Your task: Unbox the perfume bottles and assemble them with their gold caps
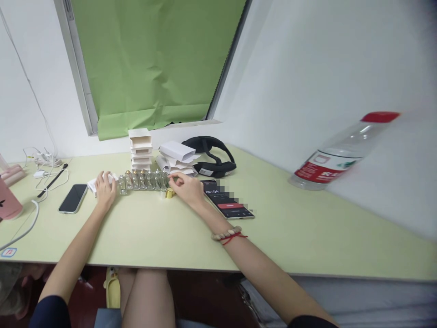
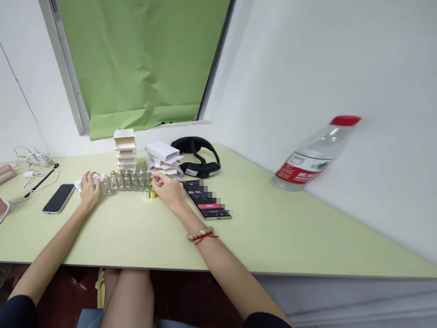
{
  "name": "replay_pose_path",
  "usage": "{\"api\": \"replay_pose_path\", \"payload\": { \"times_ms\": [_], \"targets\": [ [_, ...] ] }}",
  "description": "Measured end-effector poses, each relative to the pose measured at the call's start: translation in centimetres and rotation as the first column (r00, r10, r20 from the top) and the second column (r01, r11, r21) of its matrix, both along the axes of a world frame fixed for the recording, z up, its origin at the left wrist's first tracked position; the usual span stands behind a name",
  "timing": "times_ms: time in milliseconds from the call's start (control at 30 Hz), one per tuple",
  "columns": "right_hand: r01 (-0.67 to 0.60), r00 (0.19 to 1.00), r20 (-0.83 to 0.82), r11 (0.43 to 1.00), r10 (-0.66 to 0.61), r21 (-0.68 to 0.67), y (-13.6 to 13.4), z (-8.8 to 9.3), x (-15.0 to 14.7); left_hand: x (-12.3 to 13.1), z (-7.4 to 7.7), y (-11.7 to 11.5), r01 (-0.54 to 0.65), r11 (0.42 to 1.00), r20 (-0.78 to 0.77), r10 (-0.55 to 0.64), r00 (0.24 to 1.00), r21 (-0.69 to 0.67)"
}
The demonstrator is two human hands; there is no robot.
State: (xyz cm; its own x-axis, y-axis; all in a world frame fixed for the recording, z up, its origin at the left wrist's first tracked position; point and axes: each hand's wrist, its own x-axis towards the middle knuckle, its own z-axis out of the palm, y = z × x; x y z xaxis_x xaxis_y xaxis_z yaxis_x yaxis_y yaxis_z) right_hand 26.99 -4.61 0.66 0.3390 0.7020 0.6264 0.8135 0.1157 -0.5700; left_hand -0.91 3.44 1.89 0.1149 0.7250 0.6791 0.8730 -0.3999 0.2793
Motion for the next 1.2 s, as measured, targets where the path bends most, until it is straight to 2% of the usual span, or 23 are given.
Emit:
{"api": "replay_pose_path", "payload": {
  "times_ms": [133,267,633,833,1000,1200],
  "targets": [
    [0.000,1.000,-0.004,1.000,0.000,-0.006,-0.1,0.0,0.0,-0.4,0.6,-0.3,0.130,0.988,-0.147,-0.117,0.982,0.079],
    [0.006,1.000,-0.010,1.000,-0.006,-0.027,-0.2,0.2,0.0,0.1,0.6,-0.6,0.208,0.977,-0.266,-0.188,0.946,0.049],
    [0.005,1.000,0.000,0.999,-0.005,-0.039,-0.1,0.1,0.1,0.0,-0.1,0.2,0.100,0.992,-0.253,-0.115,0.961,-0.073],
    [0.004,1.000,0.002,0.998,-0.004,-0.055,-0.2,0.1,0.1,-0.1,-0.3,0.5,0.101,0.990,-0.236,-0.121,0.964,-0.094],
    [-0.017,1.000,0.012,1.000,0.017,-0.026,-0.2,0.0,0.0,-0.3,-0.3,0.5,0.154,0.981,-0.211,-0.177,0.961,-0.121],
    [-0.103,0.991,0.086,0.994,0.106,-0.038,-0.5,0.2,-0.4,-0.6,0.3,0.3,0.180,0.982,-0.217,-0.187,0.958,-0.053]
  ]
}}
